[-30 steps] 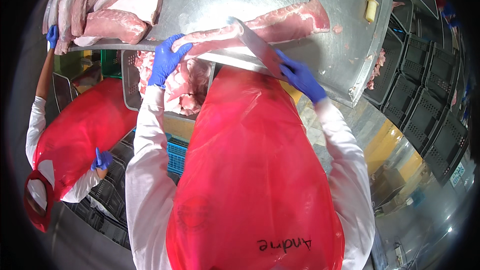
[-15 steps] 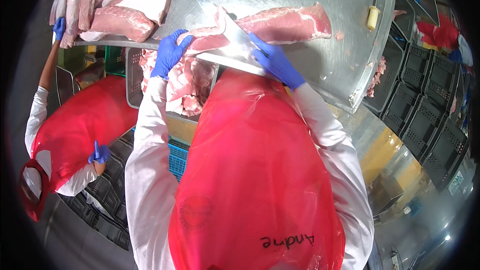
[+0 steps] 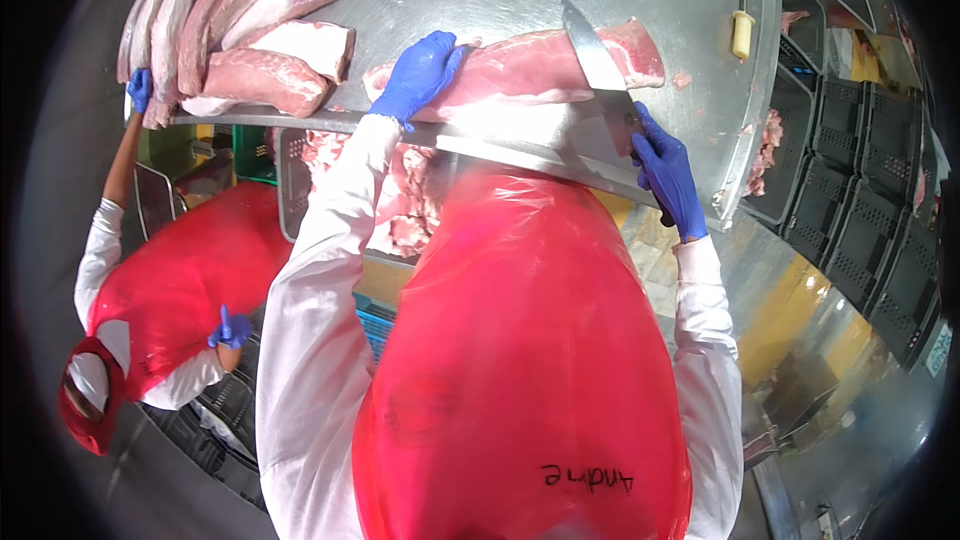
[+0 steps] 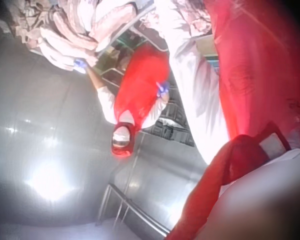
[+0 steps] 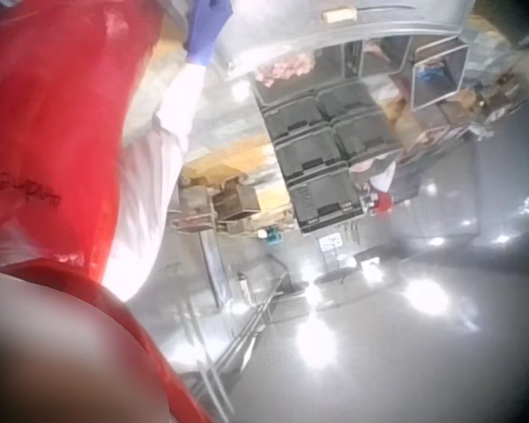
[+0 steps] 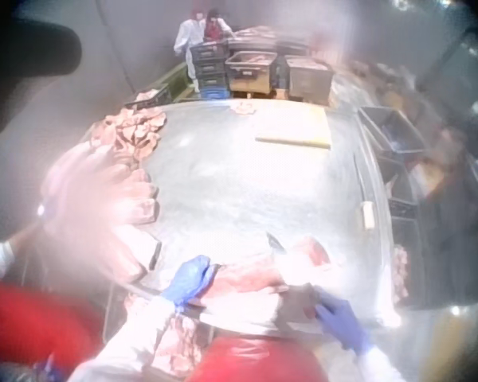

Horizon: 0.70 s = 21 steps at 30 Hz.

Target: The person uses a knife to trim fat and slice large pieces of raw meat on a stainless steel table. They separate the trimmed fat from the lean meat, placing the fat into a nearby bin and the lean meat into a tray. The person handles the meat with gloved hands, repeatedly cutting and organizing the pieces.

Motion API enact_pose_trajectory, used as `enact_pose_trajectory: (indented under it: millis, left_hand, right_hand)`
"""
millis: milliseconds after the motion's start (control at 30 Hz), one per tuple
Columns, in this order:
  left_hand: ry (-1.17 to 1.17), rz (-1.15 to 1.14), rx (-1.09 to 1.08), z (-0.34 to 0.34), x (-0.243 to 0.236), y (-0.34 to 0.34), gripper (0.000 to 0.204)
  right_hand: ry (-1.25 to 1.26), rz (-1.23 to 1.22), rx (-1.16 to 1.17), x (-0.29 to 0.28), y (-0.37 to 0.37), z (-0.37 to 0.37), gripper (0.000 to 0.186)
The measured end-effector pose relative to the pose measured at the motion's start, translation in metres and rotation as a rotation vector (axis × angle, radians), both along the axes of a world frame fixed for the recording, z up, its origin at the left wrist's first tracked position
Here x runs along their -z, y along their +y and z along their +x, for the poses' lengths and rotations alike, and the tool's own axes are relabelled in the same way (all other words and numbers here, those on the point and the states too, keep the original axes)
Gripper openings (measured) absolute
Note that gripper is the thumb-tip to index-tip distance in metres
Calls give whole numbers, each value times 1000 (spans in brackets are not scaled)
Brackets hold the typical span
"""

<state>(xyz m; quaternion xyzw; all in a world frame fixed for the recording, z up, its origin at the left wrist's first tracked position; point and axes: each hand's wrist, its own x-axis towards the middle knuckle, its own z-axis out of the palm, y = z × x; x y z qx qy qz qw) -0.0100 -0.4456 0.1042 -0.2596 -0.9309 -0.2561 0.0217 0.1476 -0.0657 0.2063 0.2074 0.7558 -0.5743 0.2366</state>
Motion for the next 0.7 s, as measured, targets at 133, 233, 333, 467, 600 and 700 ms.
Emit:
enact_pose_trajectory:
  millis: [133,233,333,467,600,700]
  left_hand:
    - [-137,128,-20,-37,7,-18,26]
    - [-280,126,-119,-60,43,-48,27]
    - [-404,169,-100,-75,41,-40,32]
    - [-441,233,166,-78,20,-35,16]
    - [-336,136,322,-84,6,-41,16]
    - [-409,105,404,-96,-1,-42,18]
  right_hand:
    - [18,-7,-129,20,-22,-2,48]
    - [23,-45,-224,32,-54,-16,50]
    - [112,-53,-207,29,-86,-36,43]
    - [14,-1,-304,11,-109,-67,51]
    - [-50,18,-386,9,-118,-78,51]
    - [-226,30,-447,-20,-126,-106,49]
